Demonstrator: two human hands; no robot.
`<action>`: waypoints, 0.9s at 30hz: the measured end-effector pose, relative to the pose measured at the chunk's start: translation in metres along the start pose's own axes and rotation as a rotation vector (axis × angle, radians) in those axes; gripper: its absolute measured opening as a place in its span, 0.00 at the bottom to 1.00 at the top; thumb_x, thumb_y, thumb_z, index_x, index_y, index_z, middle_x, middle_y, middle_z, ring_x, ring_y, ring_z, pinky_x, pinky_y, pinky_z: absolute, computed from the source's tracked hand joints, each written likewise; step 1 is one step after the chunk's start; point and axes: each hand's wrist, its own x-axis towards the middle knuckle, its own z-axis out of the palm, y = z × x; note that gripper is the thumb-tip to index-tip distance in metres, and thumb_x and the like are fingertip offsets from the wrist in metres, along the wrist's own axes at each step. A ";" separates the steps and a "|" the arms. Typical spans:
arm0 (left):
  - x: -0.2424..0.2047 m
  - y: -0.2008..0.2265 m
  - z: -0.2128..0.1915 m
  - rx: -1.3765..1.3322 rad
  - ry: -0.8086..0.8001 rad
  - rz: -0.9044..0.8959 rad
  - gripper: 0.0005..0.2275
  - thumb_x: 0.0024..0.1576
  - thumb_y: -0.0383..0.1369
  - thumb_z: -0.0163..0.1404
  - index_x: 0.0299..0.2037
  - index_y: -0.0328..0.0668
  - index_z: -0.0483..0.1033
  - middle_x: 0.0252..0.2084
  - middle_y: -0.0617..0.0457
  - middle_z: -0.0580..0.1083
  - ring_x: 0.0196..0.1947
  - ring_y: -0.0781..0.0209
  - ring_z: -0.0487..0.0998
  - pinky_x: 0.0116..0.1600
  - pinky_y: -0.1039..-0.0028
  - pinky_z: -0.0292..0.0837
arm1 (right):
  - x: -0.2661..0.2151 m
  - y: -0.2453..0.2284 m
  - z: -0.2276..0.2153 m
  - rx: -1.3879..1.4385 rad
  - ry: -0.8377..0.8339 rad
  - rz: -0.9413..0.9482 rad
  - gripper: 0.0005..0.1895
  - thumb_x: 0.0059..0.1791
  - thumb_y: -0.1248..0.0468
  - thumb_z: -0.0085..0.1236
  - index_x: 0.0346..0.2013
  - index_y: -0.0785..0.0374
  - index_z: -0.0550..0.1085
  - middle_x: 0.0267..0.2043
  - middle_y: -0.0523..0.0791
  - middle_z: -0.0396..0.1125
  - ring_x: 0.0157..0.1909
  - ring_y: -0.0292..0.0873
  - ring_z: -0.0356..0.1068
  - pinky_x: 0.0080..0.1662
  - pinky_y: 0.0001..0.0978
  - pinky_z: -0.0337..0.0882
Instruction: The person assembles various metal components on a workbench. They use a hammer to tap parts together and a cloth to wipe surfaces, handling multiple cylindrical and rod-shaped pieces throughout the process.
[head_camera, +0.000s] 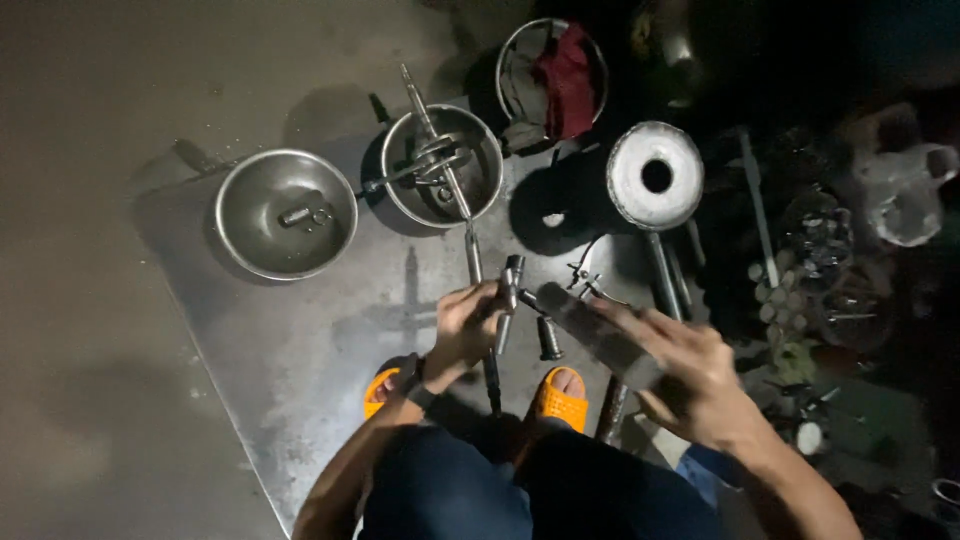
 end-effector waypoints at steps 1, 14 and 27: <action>0.001 0.002 -0.003 0.146 0.049 0.078 0.13 0.58 0.39 0.38 0.33 0.38 0.70 0.31 0.51 0.71 0.26 0.66 0.70 0.31 0.81 0.68 | 0.005 -0.007 -0.009 0.047 0.077 0.117 0.10 0.44 0.65 0.49 0.38 0.65 0.66 0.45 0.53 0.66 0.40 0.45 0.74 0.36 0.29 0.77; 0.030 0.044 0.015 0.616 0.138 0.329 0.04 0.48 0.15 0.44 0.28 0.22 0.72 0.28 0.41 0.74 0.28 0.52 0.78 0.37 0.72 0.78 | -0.108 0.181 0.189 -0.499 -0.213 0.613 0.33 0.35 0.71 0.46 0.56 0.54 0.64 0.35 0.55 0.61 0.34 0.57 0.61 0.33 0.47 0.63; 0.056 0.055 0.061 0.683 0.028 0.201 0.09 0.54 0.30 0.43 0.31 0.31 0.73 0.29 0.49 0.75 0.29 0.59 0.77 0.37 0.75 0.73 | 0.060 0.039 0.065 0.912 0.139 0.255 0.32 0.42 0.53 0.57 0.55 0.66 0.61 0.51 0.52 0.65 0.52 0.45 0.68 0.51 0.28 0.69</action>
